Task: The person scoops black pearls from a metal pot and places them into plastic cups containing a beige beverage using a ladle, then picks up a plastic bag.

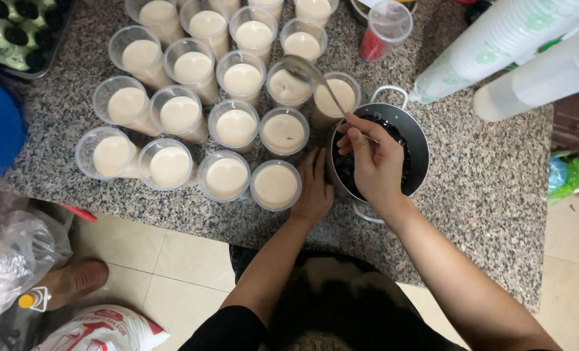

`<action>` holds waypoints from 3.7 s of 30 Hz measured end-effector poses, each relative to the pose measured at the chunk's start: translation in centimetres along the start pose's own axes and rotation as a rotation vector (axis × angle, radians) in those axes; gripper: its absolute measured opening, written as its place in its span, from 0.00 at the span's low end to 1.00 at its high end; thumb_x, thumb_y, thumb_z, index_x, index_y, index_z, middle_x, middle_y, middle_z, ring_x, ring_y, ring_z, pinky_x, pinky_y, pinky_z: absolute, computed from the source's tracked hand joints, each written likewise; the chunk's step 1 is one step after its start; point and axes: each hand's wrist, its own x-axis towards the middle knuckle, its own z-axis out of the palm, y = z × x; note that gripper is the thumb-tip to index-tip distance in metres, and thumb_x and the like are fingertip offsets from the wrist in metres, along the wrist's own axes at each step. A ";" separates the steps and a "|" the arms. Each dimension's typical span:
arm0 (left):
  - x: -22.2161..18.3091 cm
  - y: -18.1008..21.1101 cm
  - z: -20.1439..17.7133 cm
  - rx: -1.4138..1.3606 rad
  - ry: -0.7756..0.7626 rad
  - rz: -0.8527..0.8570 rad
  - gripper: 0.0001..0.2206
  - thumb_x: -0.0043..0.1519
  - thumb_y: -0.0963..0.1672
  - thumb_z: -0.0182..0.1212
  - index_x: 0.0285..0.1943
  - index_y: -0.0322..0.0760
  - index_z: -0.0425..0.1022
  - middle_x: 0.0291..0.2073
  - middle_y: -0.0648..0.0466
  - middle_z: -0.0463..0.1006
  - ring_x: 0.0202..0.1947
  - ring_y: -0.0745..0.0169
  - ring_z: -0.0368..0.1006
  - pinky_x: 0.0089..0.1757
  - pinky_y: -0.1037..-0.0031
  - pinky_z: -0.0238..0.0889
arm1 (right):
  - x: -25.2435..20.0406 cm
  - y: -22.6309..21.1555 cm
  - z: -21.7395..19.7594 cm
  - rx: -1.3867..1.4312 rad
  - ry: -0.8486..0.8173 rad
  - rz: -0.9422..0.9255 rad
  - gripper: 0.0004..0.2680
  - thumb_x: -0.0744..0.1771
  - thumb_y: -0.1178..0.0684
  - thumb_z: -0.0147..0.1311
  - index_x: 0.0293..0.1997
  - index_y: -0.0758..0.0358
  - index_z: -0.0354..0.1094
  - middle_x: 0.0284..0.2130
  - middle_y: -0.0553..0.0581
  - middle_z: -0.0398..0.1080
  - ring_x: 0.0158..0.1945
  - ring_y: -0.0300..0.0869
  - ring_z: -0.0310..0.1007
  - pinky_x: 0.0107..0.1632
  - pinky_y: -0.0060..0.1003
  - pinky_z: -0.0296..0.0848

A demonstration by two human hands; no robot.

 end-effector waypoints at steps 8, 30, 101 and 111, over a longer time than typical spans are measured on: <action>0.3 0.0 0.5 -0.024 -0.118 -0.084 0.37 0.59 0.40 0.52 0.80 0.34 0.43 0.76 0.41 0.45 0.75 0.35 0.42 0.69 0.48 0.40 | -4.0 -1.0 -7.3 0.398 0.521 0.329 0.15 0.75 0.49 0.43 0.56 0.76 0.68 0.36 0.65 0.75 0.31 0.42 0.77 0.35 0.35 0.79; 0.2 0.3 0.8 0.090 -0.070 -0.085 0.38 0.59 0.41 0.53 0.81 0.41 0.42 0.75 0.42 0.48 0.75 0.37 0.45 0.69 0.53 0.43 | -13.4 4.8 -12.0 0.480 0.557 0.765 0.13 0.74 0.53 0.37 0.52 0.74 0.66 0.34 0.62 0.75 0.32 0.41 0.73 0.36 0.32 0.74; 0.3 0.0 0.6 0.064 -0.092 -0.068 0.39 0.58 0.40 0.53 0.81 0.37 0.40 0.72 0.39 0.50 0.72 0.34 0.47 0.68 0.50 0.42 | -9.0 -2.2 -14.1 0.479 0.609 0.655 0.13 0.75 0.51 0.37 0.56 0.73 0.65 0.33 0.62 0.75 0.33 0.41 0.74 0.35 0.32 0.74; 0.6 0.2 0.4 -0.082 -0.152 -0.136 0.38 0.58 0.39 0.52 0.80 0.34 0.42 0.72 0.36 0.49 0.69 0.30 0.46 0.67 0.45 0.39 | 2.6 -0.3 -9.9 0.627 0.451 0.638 0.13 0.74 0.52 0.39 0.56 0.72 0.66 0.36 0.61 0.74 0.37 0.41 0.73 0.41 0.32 0.75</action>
